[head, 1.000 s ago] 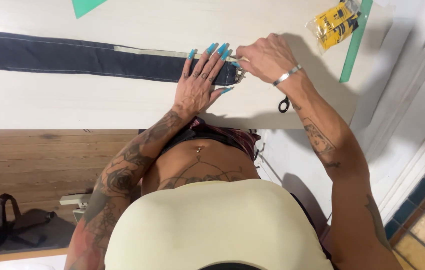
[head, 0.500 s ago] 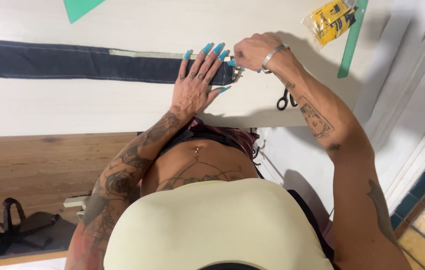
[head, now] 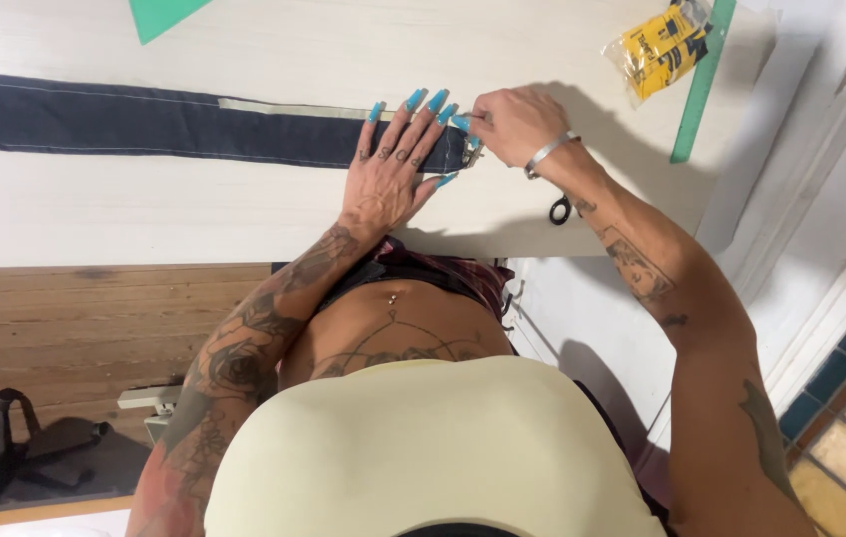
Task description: Applying masking tape along the edge of a long strip of dark leather on a workbench.
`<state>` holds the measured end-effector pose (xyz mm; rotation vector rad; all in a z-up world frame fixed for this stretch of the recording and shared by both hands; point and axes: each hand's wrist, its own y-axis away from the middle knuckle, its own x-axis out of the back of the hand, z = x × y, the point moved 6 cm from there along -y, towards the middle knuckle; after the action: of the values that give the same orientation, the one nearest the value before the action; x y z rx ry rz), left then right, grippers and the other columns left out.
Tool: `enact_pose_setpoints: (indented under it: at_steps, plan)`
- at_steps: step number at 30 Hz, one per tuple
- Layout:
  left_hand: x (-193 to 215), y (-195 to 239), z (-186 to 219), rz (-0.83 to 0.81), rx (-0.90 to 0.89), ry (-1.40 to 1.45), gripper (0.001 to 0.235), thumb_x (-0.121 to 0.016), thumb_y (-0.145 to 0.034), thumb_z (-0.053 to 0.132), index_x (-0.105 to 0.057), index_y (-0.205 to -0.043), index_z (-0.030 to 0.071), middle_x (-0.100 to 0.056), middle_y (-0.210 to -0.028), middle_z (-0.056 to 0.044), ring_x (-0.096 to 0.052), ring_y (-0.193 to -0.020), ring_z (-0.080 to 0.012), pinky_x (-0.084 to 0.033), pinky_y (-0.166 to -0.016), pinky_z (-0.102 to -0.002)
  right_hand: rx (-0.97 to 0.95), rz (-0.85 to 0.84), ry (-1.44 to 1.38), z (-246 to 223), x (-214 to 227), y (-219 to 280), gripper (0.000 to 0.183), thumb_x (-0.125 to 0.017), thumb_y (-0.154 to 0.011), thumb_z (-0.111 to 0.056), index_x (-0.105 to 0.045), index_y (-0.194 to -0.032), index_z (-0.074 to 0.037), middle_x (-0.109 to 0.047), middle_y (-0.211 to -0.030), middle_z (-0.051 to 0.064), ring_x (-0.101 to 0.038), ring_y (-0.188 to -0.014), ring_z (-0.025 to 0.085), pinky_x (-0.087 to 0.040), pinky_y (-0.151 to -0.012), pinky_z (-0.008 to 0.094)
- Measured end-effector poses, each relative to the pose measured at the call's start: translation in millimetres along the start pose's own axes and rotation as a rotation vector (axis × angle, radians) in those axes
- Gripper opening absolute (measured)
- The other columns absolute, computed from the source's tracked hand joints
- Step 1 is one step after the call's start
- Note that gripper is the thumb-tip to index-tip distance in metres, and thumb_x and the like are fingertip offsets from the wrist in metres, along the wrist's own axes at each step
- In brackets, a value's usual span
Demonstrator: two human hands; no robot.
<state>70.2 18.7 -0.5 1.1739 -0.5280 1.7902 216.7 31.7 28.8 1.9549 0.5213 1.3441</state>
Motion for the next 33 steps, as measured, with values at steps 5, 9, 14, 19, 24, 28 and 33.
enact_pose_setpoints:
  at_steps: [5,9,14,19,24,28,33]
  plan:
    - [1.6,-1.2,1.4,0.022,-0.014,-0.019,0.070,-0.052,-0.088,0.045,-0.022,-0.141,0.012,-0.014,-0.144,-0.005,-0.013,-0.132,-0.0238,-0.010,-0.106,-0.048,-0.087,-0.045,-0.036,15.8,-8.6,-5.7,0.019,-0.050,-0.090,-0.025,-0.064,-0.086,-0.013,-0.053,-0.050,0.000,-0.038,-0.038,0.010,-0.038,-0.040,0.025]
    - [-3.8,-0.1,-0.3,0.074,-0.024,-0.055,0.071,-0.055,-0.085,0.046,-0.027,-0.140,0.012,-0.018,-0.144,-0.005,-0.016,-0.132,-0.0241,-0.012,-0.106,-0.048,-0.090,-0.103,-0.101,22.5,-10.0,-11.0,0.021,-0.050,-0.087,-0.034,-0.063,-0.084,-0.018,-0.051,-0.050,-0.002,-0.033,-0.035,0.009,-0.028,-0.034,0.024]
    - [-6.0,-1.4,-1.6,-0.018,-0.002,-0.018,0.071,-0.051,-0.087,0.045,-0.018,-0.141,0.014,-0.012,-0.145,-0.003,-0.011,-0.133,-0.0232,-0.009,-0.107,-0.047,-0.075,-0.207,0.050,19.9,-22.6,-15.6,0.021,-0.047,-0.091,-0.035,-0.059,-0.092,-0.018,-0.054,-0.063,0.001,-0.039,-0.044,0.011,-0.038,-0.043,0.026]
    - [-2.8,-2.3,-0.7,-0.046,0.011,-0.030,0.071,-0.051,-0.089,0.045,-0.015,-0.142,0.015,-0.009,-0.145,-0.002,-0.010,-0.134,-0.0226,-0.009,-0.108,-0.046,-0.040,-0.187,0.033,15.7,-15.4,-9.9,0.020,-0.050,-0.091,-0.034,-0.061,-0.090,-0.017,-0.052,-0.054,0.000,-0.034,-0.038,0.009,-0.030,-0.035,0.023]
    - [-2.1,-2.6,0.4,-0.018,0.006,0.012,0.069,-0.050,-0.087,0.042,-0.019,-0.141,0.013,-0.012,-0.145,-0.003,-0.010,-0.133,-0.0225,-0.008,-0.107,-0.046,0.154,0.075,0.204,-9.4,-2.3,5.3,0.027,-0.047,-0.095,-0.030,-0.064,-0.078,-0.018,-0.051,-0.045,-0.002,-0.052,-0.045,0.011,-0.048,-0.056,0.028]
    - [-6.1,-0.3,-1.5,-0.014,0.003,0.024,0.066,-0.047,-0.089,0.042,-0.019,-0.141,0.013,-0.014,-0.145,-0.004,-0.010,-0.133,-0.0234,-0.007,-0.107,-0.048,0.348,0.059,1.002,-25.0,-31.2,12.6,0.021,-0.039,-0.095,-0.024,-0.058,-0.093,-0.017,-0.019,-0.040,-0.005,-0.028,-0.034,0.008,-0.031,-0.030,0.023]
    - [-3.9,0.1,0.1,-0.057,0.019,-0.001,0.066,-0.043,-0.089,0.045,-0.016,-0.141,0.015,-0.009,-0.146,-0.002,-0.005,-0.133,-0.0220,-0.006,-0.107,-0.048,0.702,0.172,0.815,-72.4,-26.4,70.3,0.028,-0.038,-0.082,-0.006,-0.054,-0.105,-0.012,-0.031,-0.032,-0.009,-0.037,-0.025,0.006,-0.047,-0.031,0.023]
